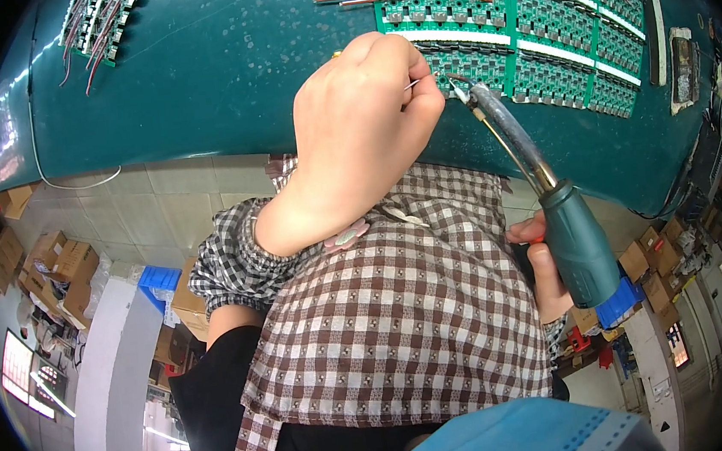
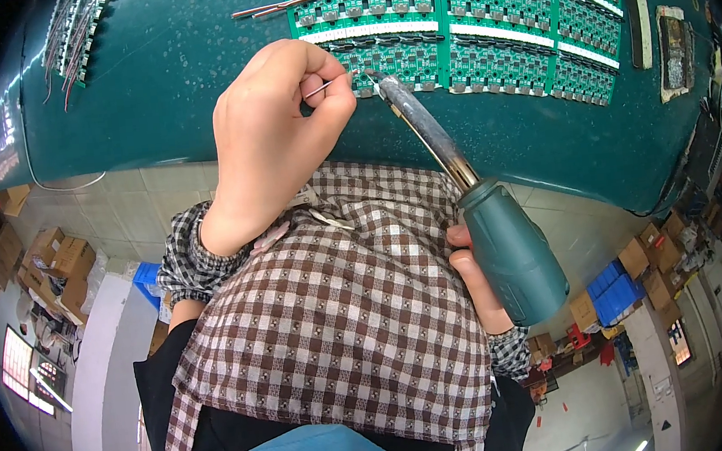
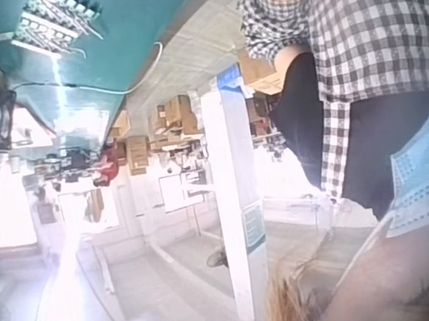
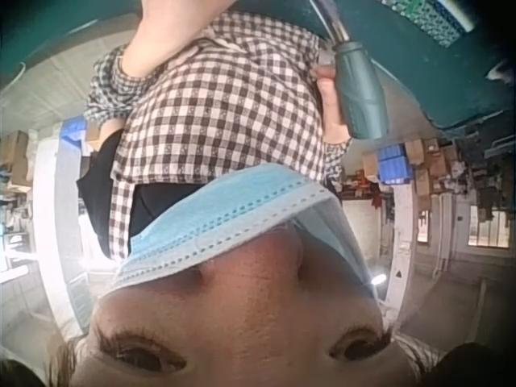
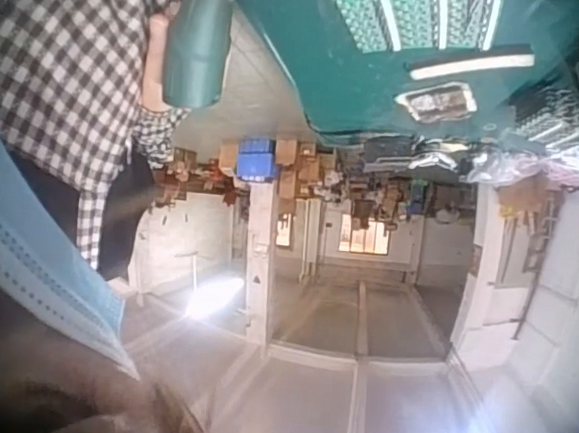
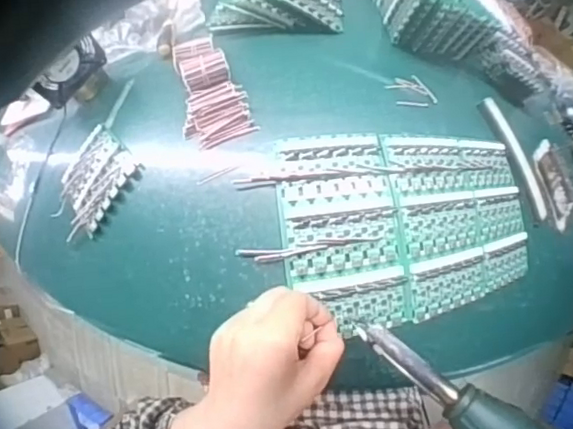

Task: The person solders red and black power wires onto small circular LED circuit boards arranged on a panel. This is done using a soldering iron and solder.

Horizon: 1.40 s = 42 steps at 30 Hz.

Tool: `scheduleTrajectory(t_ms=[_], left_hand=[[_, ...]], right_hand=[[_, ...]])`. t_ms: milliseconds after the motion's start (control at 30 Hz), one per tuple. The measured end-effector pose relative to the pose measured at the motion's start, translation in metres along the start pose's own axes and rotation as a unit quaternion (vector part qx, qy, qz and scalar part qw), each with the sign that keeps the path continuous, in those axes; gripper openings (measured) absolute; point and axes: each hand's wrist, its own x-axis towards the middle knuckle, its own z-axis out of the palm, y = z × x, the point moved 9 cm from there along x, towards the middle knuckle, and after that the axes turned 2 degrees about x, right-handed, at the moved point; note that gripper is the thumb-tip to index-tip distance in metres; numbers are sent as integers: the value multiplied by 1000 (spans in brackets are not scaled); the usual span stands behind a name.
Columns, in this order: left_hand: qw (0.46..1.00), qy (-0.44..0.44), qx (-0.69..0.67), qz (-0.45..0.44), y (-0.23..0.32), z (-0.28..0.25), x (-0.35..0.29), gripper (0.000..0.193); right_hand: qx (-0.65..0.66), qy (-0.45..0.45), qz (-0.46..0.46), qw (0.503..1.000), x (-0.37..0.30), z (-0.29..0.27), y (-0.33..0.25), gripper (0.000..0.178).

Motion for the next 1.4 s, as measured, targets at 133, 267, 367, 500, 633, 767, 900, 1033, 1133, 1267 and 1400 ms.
scheduleTrajectory(t_ms=[133,267,367,500,633,767,900,1033,1133,1267,1400], left_hand=[[1000,5,1,3,1,-1,1,9],[1000,3,0,-3,1,-2,0,9],[1000,4,-1,-3,1,-2,0,9],[1000,4,-1,-5,1,-1,0,9],[1000,5,-2,-2,1,-1,1,9],[1000,4,3,-8,0,-2,1,9],[1000,3,4,-7,0,-2,1,8],[1000,2,3,-10,1,-3,2,8],[1000,1,0,-8,1,-3,2,8],[1000,0,0,-11,1,-3,2,8],[1000,-4,-6,-14,1,-3,2,7]], right_hand=[[-21,-13,-4,1000,2,2,-4,44],[-3,-6,-1,1000,0,2,1,45],[14,2,-10,1000,-1,2,0,45],[6,-1,-14,1000,-1,1,0,43],[3,-2,-27,1000,-1,1,0,43],[-1,-11,-33,999,1,2,-1,43],[-6,-9,-42,999,2,3,-3,42],[7,5,-56,998,2,4,-7,41],[26,14,-62,998,-1,2,-3,41],[13,11,-35,999,-2,2,0,42],[18,11,-37,999,-1,2,-1,43]])
